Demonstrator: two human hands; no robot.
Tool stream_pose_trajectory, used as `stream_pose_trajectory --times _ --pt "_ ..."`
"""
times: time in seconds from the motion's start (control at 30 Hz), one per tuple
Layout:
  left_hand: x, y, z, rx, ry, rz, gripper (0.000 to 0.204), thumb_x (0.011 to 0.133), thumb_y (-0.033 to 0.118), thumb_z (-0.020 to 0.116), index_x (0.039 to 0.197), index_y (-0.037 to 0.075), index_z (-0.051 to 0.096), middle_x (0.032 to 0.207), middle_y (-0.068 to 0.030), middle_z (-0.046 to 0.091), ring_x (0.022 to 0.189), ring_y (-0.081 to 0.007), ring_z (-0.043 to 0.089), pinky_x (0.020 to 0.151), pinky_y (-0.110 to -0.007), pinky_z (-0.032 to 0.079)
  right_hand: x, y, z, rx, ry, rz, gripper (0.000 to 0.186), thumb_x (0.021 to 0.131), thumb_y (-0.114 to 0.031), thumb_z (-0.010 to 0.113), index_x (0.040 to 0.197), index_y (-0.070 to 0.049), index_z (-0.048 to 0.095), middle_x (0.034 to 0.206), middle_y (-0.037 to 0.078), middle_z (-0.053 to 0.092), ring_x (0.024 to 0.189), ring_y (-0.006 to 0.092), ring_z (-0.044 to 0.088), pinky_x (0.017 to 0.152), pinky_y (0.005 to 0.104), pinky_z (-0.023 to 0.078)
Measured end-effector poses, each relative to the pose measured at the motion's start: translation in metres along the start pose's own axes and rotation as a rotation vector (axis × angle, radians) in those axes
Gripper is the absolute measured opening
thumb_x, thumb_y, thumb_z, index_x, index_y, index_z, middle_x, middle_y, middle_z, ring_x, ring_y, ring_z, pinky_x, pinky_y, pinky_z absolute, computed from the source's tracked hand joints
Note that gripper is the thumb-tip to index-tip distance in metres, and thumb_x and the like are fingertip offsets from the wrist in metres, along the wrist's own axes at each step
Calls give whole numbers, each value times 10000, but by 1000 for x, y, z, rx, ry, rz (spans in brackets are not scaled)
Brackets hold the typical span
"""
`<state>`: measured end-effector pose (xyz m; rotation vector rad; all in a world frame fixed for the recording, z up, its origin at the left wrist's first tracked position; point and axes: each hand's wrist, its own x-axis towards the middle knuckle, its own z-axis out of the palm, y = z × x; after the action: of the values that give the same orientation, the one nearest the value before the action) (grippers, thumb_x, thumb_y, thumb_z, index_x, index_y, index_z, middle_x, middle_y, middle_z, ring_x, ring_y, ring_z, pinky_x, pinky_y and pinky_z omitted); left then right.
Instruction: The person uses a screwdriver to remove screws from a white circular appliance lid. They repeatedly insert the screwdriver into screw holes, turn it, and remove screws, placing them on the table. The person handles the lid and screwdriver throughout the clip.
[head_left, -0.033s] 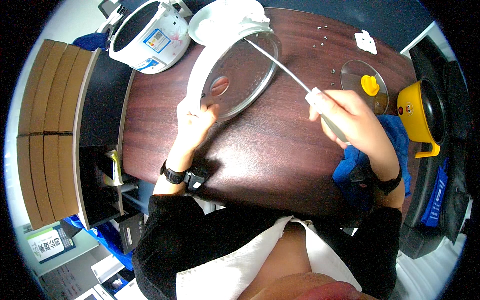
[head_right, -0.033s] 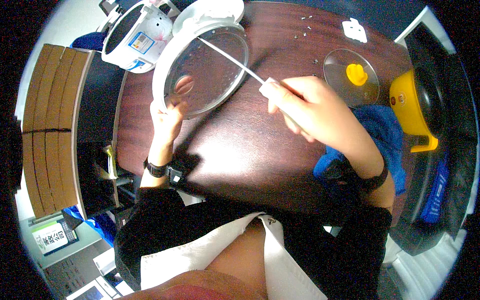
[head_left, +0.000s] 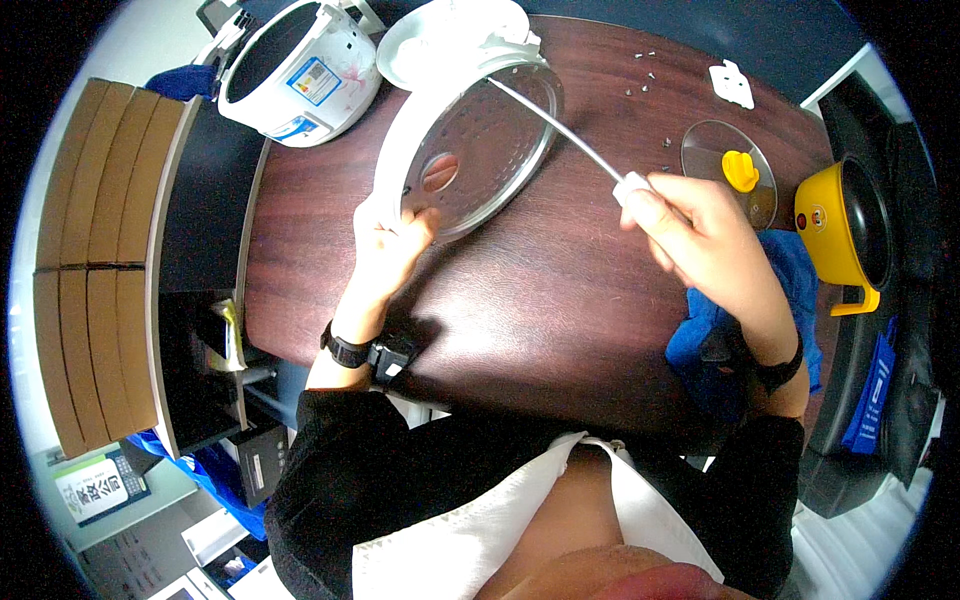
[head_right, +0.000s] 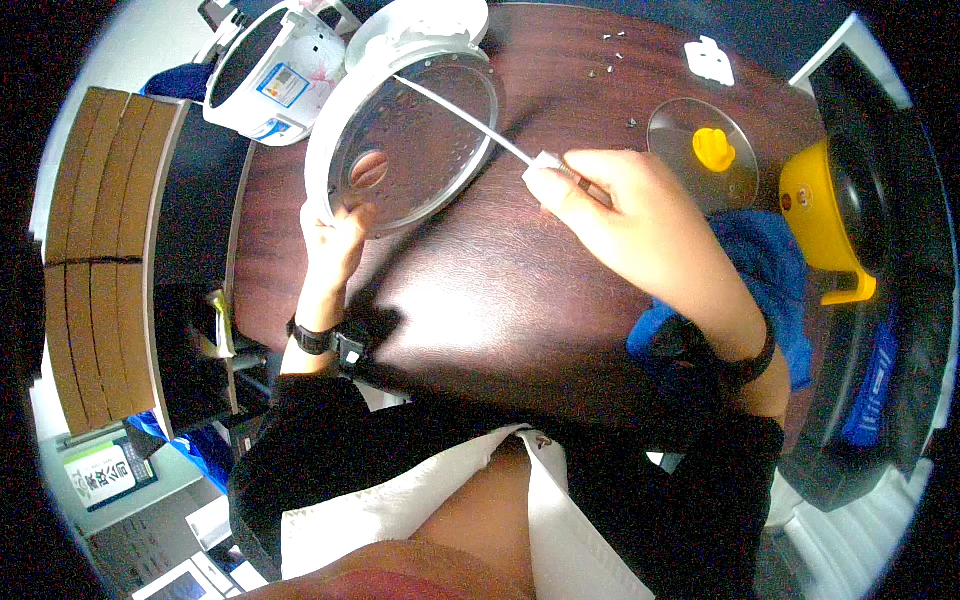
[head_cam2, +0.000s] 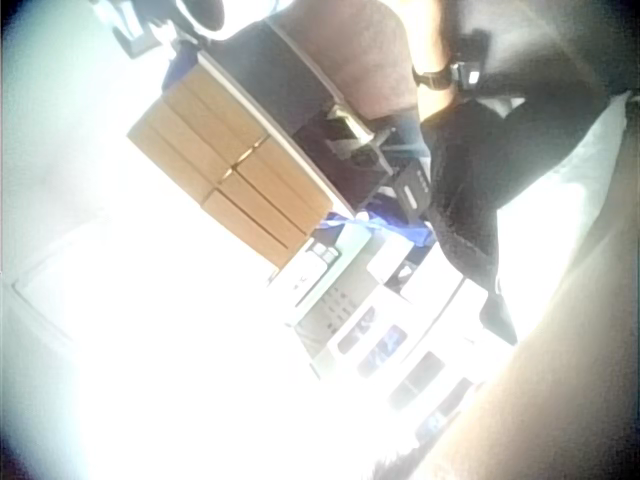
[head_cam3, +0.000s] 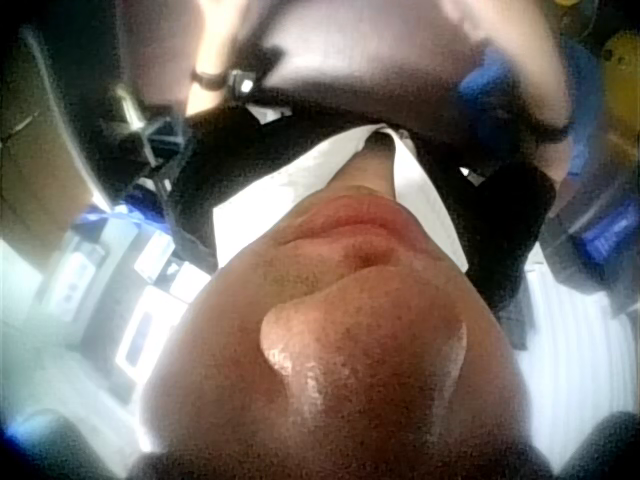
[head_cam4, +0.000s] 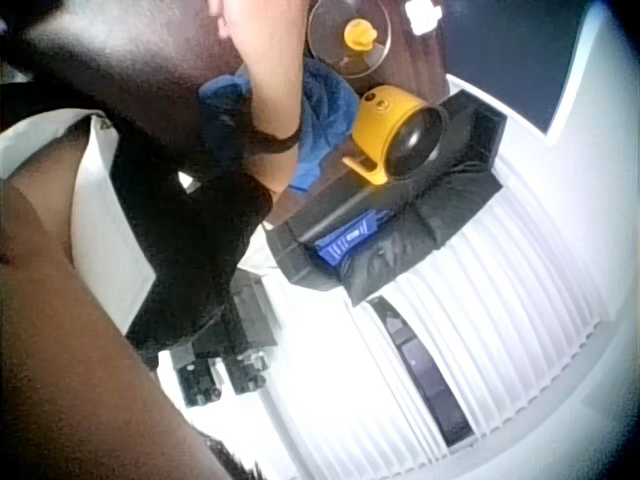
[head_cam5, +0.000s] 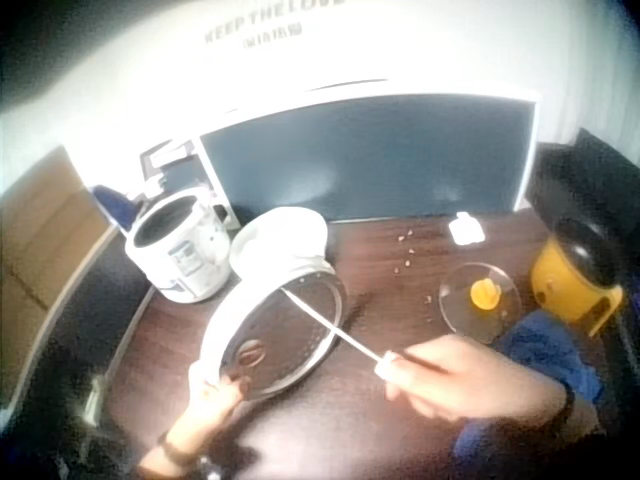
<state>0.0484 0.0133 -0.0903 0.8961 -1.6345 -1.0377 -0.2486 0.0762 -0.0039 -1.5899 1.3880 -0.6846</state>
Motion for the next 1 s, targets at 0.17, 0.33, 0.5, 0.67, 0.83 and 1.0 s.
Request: stream_pose_trajectory --times 0.17,0.33,0.5,0.67,0.83,1.0 --pt "-1 -6 -2 -14 16 11 82 757 17 609 742 23 529 692 42 513 575 -22 373 530 -194 345 -2 0 6 -658 515 -290 275 782 -337 660 876 -82 617 727 134 626 642 323 615 543 389 472" --pt "2 -2 2 -35 -9 54 216 768 27 605 975 -32 585 1043 -97 620 823 -107 543 741 -259 436 -3 -2 6 -634 528 -322 272 776 -326 668 890 -84 619 740 128 624 662 316 613 555 383 472" --pt "3 7 8 -139 -23 -3 451 815 93 633 1221 -35 486 1190 -156 565 1123 -209 509 966 -340 375 -2 0 6 -758 616 -348 298 752 -337 680 925 -99 630 764 102 608 692 299 603 574 375 467" --pt "4 3 6 -178 -47 70 546 846 158 639 1290 -42 392 1254 -170 509 1155 -233 490 1014 -369 339 -2 -3 4 -811 677 -353 322 723 -332 695 954 -116 635 785 74 587 700 289 594 590 373 464" --pt "3 5 6 -190 -67 31 571 851 147 631 1314 -45 358 1248 -162 512 1179 -263 478 1012 -382 343 -1 -5 0 -843 685 -374 307 723 -312 700 945 -110 637 786 82 586 701 294 594 606 372 465" --pt "6 25 13 -256 -19 60 643 848 77 618 1377 -19 265 1254 -171 506 1143 -296 517 995 -381 375 -4 -7 -13 -509 426 -298 264 748 -253 700 908 -52 641 801 120 630 709 266 618 623 321 466"
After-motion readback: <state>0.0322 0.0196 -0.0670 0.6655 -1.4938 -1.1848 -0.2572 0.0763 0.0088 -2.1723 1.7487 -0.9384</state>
